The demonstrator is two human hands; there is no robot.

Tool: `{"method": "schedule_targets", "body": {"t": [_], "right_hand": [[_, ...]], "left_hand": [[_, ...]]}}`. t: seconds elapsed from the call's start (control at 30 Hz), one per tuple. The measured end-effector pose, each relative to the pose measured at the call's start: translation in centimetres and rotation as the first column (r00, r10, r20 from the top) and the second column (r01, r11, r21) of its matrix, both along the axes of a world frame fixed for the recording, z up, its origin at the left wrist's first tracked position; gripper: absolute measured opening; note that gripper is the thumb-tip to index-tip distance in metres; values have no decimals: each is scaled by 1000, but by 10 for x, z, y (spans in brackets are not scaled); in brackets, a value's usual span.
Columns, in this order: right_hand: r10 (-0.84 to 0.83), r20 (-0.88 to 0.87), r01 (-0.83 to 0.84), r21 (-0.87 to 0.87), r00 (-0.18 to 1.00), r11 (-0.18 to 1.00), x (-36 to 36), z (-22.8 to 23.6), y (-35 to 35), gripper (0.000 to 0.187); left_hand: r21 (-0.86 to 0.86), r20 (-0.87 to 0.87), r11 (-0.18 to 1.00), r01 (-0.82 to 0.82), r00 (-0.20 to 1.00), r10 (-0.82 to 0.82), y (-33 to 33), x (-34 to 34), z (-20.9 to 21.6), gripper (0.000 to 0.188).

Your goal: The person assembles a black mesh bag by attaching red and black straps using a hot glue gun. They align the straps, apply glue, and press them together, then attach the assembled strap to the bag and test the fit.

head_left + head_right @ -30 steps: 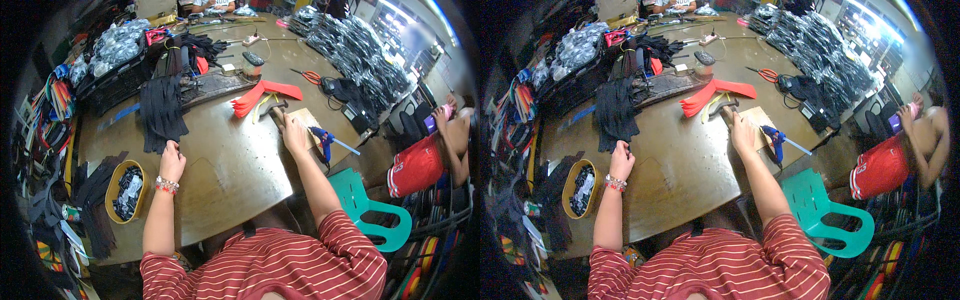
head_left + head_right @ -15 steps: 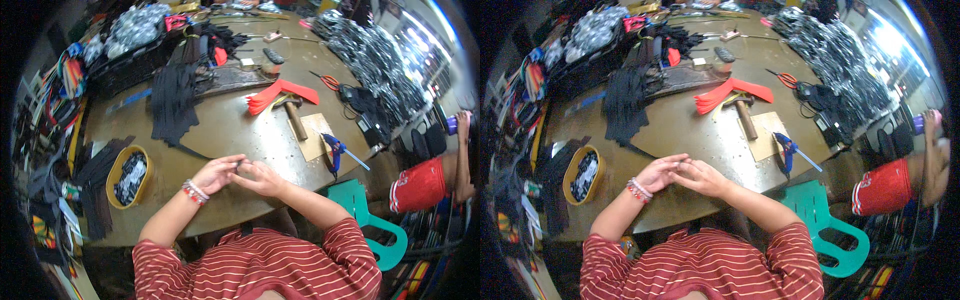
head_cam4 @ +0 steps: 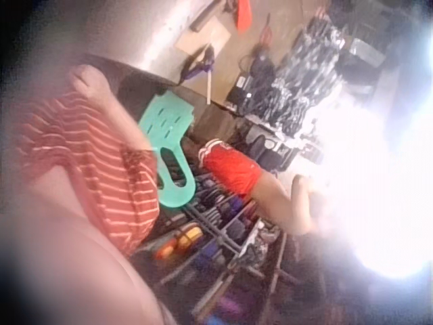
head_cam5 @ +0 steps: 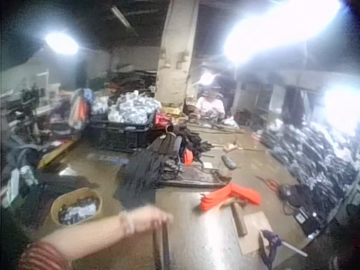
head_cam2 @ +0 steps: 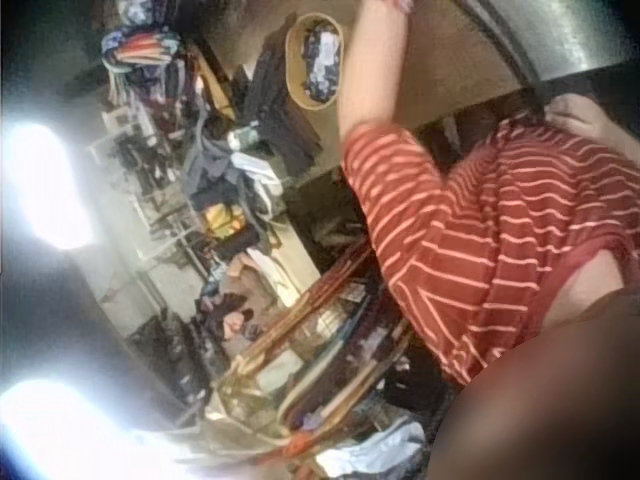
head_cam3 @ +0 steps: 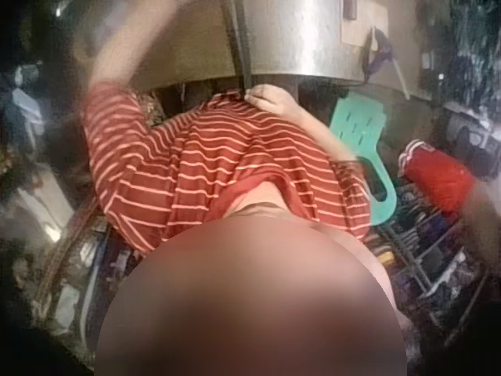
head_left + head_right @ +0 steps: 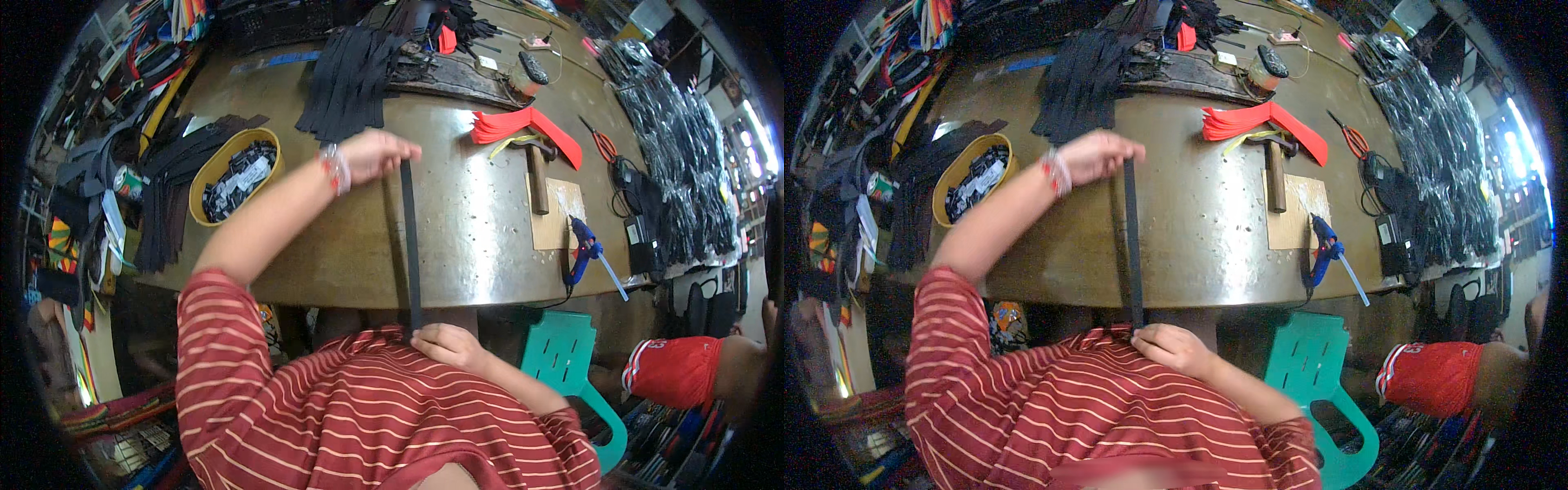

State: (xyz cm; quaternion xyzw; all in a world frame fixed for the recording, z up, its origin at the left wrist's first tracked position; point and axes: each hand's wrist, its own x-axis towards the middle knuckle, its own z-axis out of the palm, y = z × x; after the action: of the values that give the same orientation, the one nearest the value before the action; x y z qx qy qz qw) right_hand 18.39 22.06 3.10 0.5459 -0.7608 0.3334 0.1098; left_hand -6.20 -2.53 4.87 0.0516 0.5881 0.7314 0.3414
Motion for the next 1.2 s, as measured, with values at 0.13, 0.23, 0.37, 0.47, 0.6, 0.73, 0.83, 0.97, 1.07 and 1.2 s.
{"method": "schedule_targets", "body": {"t": [0.13,0.23,0.37,0.47,0.6,0.73,0.83,0.97,1.07,1.2], "right_hand": [[-324,-26,324,1,946,946,-4,-22,-29,24],[-456,-1,456,0,890,890,-13,-24,-42,25],[-452,13,452,-57,892,890,-16,-19,-42,26],[-410,33,411,-57,912,910,-15,-17,-40,23],[-429,131,428,38,894,903,-14,-16,-39,15],[-449,253,430,129,857,893,-17,-13,-38,17],[-445,293,421,145,846,895,-20,-13,-38,17],[-391,313,380,99,866,920,-18,-10,-33,18],[-419,382,500,-140,824,855,-9,8,-14,15],[-618,188,632,-417,764,654,-4,53,26,11]], "left_hand": [[-278,-343,954,-110,939,9,-1,-82,1,26],[-587,-799,584,-561,519,-304,12,-71,0,36],[-375,-917,743,-555,103,-385,10,15,-7,38],[-578,-815,693,-430,265,-515,4,74,-14,49],[-562,-813,629,-537,218,-540,9,75,-14,41],[-526,-847,656,-541,264,-461,51,-7,-18,27],[-457,-874,596,-661,209,-438,90,-74,-33,23],[-619,-784,478,-623,459,-418,117,-115,-45,17],[-646,-759,451,-616,452,-469,122,-61,-34,16],[-789,-614,599,-134,211,-761,129,89,-6,17]]}}
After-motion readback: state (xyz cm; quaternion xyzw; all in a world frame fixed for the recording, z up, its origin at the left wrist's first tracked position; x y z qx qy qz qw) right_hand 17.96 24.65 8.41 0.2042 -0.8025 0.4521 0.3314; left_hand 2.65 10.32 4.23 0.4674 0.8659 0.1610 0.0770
